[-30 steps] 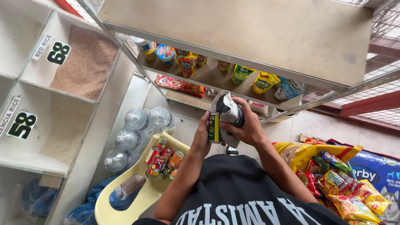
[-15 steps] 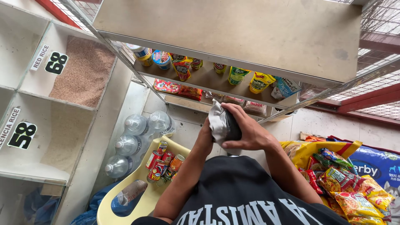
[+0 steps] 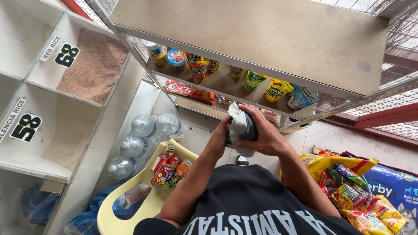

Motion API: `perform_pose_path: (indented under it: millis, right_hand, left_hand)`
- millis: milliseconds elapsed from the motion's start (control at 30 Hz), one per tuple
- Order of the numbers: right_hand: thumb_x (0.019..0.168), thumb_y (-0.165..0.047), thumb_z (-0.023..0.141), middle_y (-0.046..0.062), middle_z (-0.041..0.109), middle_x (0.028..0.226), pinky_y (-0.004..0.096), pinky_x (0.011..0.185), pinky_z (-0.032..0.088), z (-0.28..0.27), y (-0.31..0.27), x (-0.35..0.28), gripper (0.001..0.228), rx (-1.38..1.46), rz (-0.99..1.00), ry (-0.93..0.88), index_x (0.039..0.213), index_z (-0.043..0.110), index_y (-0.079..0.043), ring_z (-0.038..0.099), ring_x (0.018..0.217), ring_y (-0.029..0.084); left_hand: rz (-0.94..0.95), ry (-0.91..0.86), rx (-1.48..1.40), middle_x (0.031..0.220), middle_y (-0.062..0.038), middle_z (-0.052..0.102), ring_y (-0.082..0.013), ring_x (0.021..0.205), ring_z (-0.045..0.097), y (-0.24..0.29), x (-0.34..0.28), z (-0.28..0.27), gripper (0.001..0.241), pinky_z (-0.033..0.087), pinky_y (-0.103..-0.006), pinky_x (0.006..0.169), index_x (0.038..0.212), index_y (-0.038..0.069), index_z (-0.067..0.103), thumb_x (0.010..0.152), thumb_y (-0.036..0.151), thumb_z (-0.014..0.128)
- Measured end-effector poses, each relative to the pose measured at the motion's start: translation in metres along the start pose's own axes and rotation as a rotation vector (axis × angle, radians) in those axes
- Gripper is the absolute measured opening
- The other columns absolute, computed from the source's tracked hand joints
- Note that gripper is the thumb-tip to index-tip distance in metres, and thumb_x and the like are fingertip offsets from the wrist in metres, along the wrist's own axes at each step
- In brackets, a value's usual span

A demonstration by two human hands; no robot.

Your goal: Wiping canned goods with a cloth and placing them on a shelf in a grocery store.

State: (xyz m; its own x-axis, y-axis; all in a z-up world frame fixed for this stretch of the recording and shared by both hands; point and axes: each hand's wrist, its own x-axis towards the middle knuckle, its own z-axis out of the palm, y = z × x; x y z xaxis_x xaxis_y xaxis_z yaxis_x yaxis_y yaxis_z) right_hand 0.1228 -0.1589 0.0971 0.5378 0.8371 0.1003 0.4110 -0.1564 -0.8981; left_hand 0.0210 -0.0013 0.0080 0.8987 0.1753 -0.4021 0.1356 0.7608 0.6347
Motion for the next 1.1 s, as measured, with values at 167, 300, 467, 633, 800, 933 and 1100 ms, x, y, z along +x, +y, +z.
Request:
perform_pose_path:
  millis: [167, 300, 467, 633, 800, 933, 1100]
  right_hand:
    - [0.077, -0.034, 0.092, 0.009, 0.071, 0.117, 0.047, 0.100, 0.050, 0.009, 0.001, 0.004, 0.078, 0.010, 0.207, 0.202, 0.146, 0.057, -0.027, 0.068, 0.113, 0.026]
    - [0.060, -0.033, 0.098, 0.014, 0.059, 0.141, 0.058, 0.109, 0.043, 0.003, -0.008, 0.004, 0.106, -0.026, 0.060, -0.054, 0.152, 0.047, -0.024, 0.057, 0.130, 0.042]
    - [0.077, -0.030, 0.090, 0.010, 0.071, 0.116, 0.049, 0.098, 0.052, 0.011, 0.012, 0.003, 0.071, -0.081, 0.076, 0.137, 0.141, 0.060, -0.026, 0.069, 0.112, 0.032]
    - [0.060, -0.038, 0.097, 0.007, 0.065, 0.131, 0.058, 0.101, 0.050, 0.007, -0.016, 0.007, 0.098, -0.081, 0.088, -0.060, 0.146, 0.051, -0.030, 0.065, 0.119, 0.041]
    - [0.072, -0.032, 0.089, 0.008, 0.071, 0.121, 0.052, 0.096, 0.052, 0.018, 0.007, 0.000, 0.072, -0.129, 0.161, 0.139, 0.138, 0.059, -0.033, 0.068, 0.114, 0.036]
    - [0.056, -0.043, 0.098, 0.003, 0.054, 0.146, 0.061, 0.107, 0.047, 0.005, -0.016, 0.004, 0.111, -0.140, 0.152, -0.156, 0.150, 0.041, -0.032, 0.059, 0.126, 0.040]
    - [0.071, -0.036, 0.091, 0.008, 0.069, 0.125, 0.053, 0.101, 0.050, 0.014, 0.002, 0.003, 0.078, -0.133, 0.196, 0.068, 0.141, 0.057, -0.031, 0.066, 0.118, 0.036]
  left_hand:
    - [-0.015, 0.011, 0.027, 0.089, -0.012, 0.075, -0.0205, 0.074, 0.075, 0.012, -0.019, 0.016, 0.046, 0.062, -0.0331, 0.068, 0.106, 0.010, 0.071, 0.105, 0.052, 0.052]
    - [0.043, -0.016, 0.054, 0.093, -0.013, 0.072, -0.0215, 0.074, 0.071, -0.005, -0.001, -0.011, 0.047, 0.063, -0.0387, 0.070, 0.113, 0.009, 0.068, 0.106, 0.052, 0.052]
    - [-0.024, -0.016, 0.070, 0.087, -0.016, 0.073, -0.0240, 0.069, 0.074, 0.020, -0.036, 0.025, 0.053, 0.064, -0.0375, 0.059, 0.109, 0.010, 0.069, 0.105, 0.059, 0.049]
    - [0.013, 0.047, 0.061, 0.085, -0.013, 0.069, -0.0226, 0.067, 0.068, -0.012, -0.003, -0.016, 0.045, 0.063, -0.0421, 0.065, 0.107, 0.005, 0.069, 0.104, 0.048, 0.056]
    - [-0.002, 0.037, 0.117, 0.083, -0.019, 0.072, -0.0282, 0.068, 0.075, -0.008, -0.006, -0.016, 0.050, 0.064, -0.0443, 0.059, 0.105, 0.005, 0.069, 0.104, 0.053, 0.056]
    - [-0.074, 0.250, 0.274, 0.117, -0.028, 0.062, -0.0361, 0.111, 0.061, -0.008, -0.011, -0.011, 0.064, 0.048, -0.0573, 0.100, 0.124, 0.000, 0.068, 0.096, 0.057, 0.065]
    - [-0.024, 0.033, 0.102, 0.082, -0.023, 0.072, -0.0310, 0.063, 0.074, 0.014, -0.027, 0.015, 0.053, 0.063, -0.0461, 0.053, 0.104, 0.003, 0.069, 0.105, 0.055, 0.055]
